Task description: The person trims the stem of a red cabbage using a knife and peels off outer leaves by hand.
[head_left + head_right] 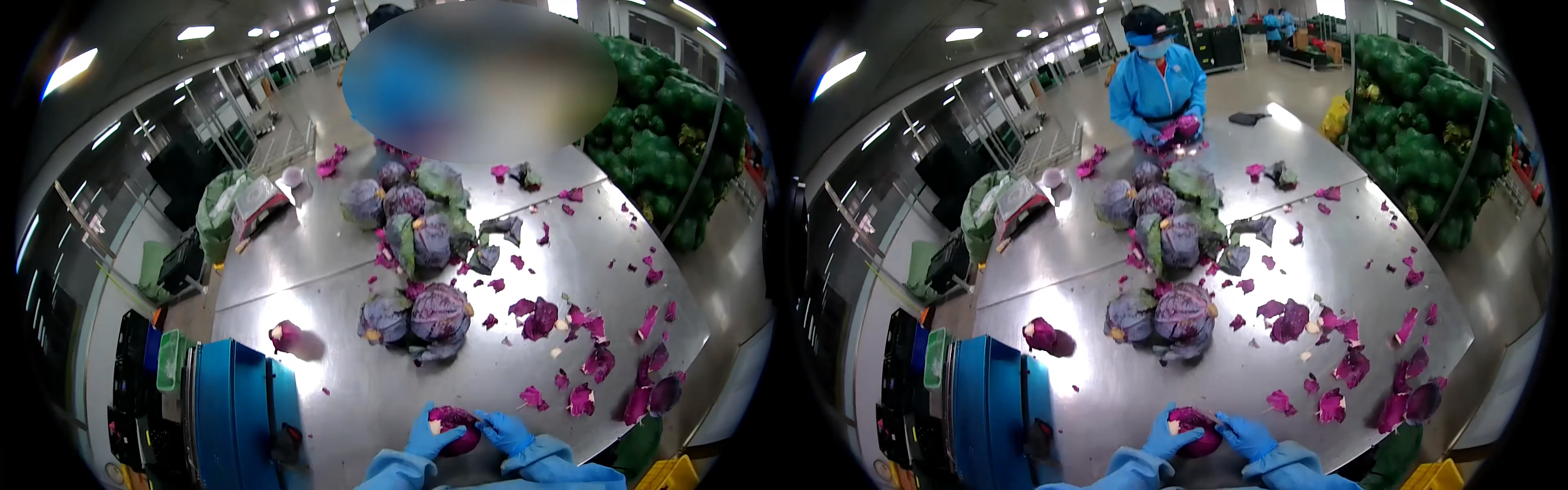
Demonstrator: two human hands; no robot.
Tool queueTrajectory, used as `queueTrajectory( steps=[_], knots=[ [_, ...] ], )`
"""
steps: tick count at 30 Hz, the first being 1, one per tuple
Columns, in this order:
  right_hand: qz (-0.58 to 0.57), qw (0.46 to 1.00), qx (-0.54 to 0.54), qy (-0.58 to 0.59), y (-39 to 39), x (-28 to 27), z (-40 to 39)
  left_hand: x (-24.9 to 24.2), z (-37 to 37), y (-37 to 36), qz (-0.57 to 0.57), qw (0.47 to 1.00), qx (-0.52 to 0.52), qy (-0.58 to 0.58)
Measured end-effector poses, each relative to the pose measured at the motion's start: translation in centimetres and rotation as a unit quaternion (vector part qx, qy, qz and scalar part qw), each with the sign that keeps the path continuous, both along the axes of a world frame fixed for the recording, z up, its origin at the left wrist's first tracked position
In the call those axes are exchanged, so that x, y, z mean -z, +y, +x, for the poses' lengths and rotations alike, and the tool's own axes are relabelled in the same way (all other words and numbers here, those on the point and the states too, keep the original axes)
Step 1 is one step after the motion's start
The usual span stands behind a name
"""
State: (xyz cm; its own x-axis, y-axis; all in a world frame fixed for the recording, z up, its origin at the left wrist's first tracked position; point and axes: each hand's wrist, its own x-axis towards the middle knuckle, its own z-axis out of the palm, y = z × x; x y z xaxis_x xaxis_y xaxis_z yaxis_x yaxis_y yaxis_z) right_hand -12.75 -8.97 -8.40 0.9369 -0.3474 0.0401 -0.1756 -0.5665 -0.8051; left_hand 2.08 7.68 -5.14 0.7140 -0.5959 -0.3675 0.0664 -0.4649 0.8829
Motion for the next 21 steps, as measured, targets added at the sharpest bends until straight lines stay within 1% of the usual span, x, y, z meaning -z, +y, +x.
queueTrajectory(
  steps=[1, 2, 3, 5, 7, 8, 9, 10, 11, 12, 13, 15, 16, 17, 19, 20, 21],
  knots=[
    [0.025, 1.0, 0.0, 0.016, 0.3, -1.3, 0.0, -0.4, 0.0, 0.2, -0.013, 1.0, -0.003, 0.024],
    [0.048, 0.998, 0.001, 0.029, 0.0, -3.2, 0.4, -0.1, -0.1, 0.4, 0.003, 1.0, -0.005, 0.013],
    [0.067, 0.997, 0.002, 0.039, -0.4, -4.2, 0.9, -0.3, 0.1, 0.3, -0.008, 1.0, 0.0, 0.009],
    [0.068, 0.997, -0.007, 0.028, -1.0, -3.5, 1.0, -1.6, 0.1, 0.1, 0.013, 1.0, 0.001, -0.004],
    [0.075, 0.997, -0.008, 0.027, -0.7, -2.9, 0.4, 1.3, 0.5, 0.4, -0.037, 0.999, -0.003, 0.018],
    [0.041, 0.999, 0.003, 0.004, -0.5, -2.8, 0.2, 2.7, -0.3, 1.1, -0.058, 0.998, -0.006, 0.037],
    [0.006, 1.0, 0.014, -0.015, -0.6, -2.7, 0.6, 1.7, -0.6, 0.6, -0.031, 0.999, 0.0, 0.008],
    [-0.023, 0.999, 0.022, -0.028, -0.2, -2.7, 0.6, -0.6, -0.2, -0.2, 0.003, 1.0, 0.007, -0.015],
    [-0.062, 0.997, 0.04, -0.001, 0.0, -2.9, 0.9, -2.4, -0.3, 0.0, 0.04, 0.998, 0.014, -0.04],
    [-0.058, 0.997, 0.059, 0.002, 0.1, -2.5, 0.8, -3.0, 0.2, -0.4, 0.006, 0.999, 0.025, -0.026],
    [-0.058, 0.995, 0.078, -0.005, 0.0, -2.0, 1.2, -2.4, 0.7, -0.4, -0.013, 0.999, 0.035, -0.026],
    [-0.038, 0.989, 0.14, -0.009, 0.4, 1.2, 1.1, 0.1, 0.5, 0.9, -0.054, 0.996, 0.055, -0.037],
    [-0.028, 0.985, 0.171, -0.011, -0.2, 2.4, 1.5, 1.7, 0.6, 1.5, -0.061, 0.996, 0.055, -0.018],
    [0.001, 0.98, 0.194, -0.033, -0.3, 2.5, 1.5, 1.3, 0.0, 1.7, -0.051, 0.997, 0.034, -0.047],
    [0.032, 0.968, 0.25, 0.007, -1.8, 2.7, 1.2, 2.3, -0.2, 2.4, -0.09, 0.995, 0.043, -0.028],
    [0.044, 0.961, 0.272, -0.014, -3.3, 3.5, 0.9, 2.4, -0.3, 2.6, -0.062, 0.997, 0.038, -0.01],
    [0.057, 0.953, 0.296, -0.03, -4.4, 2.1, 1.4, 1.0, -0.2, 2.3, -0.032, 0.999, 0.035, 0.012]
  ],
)
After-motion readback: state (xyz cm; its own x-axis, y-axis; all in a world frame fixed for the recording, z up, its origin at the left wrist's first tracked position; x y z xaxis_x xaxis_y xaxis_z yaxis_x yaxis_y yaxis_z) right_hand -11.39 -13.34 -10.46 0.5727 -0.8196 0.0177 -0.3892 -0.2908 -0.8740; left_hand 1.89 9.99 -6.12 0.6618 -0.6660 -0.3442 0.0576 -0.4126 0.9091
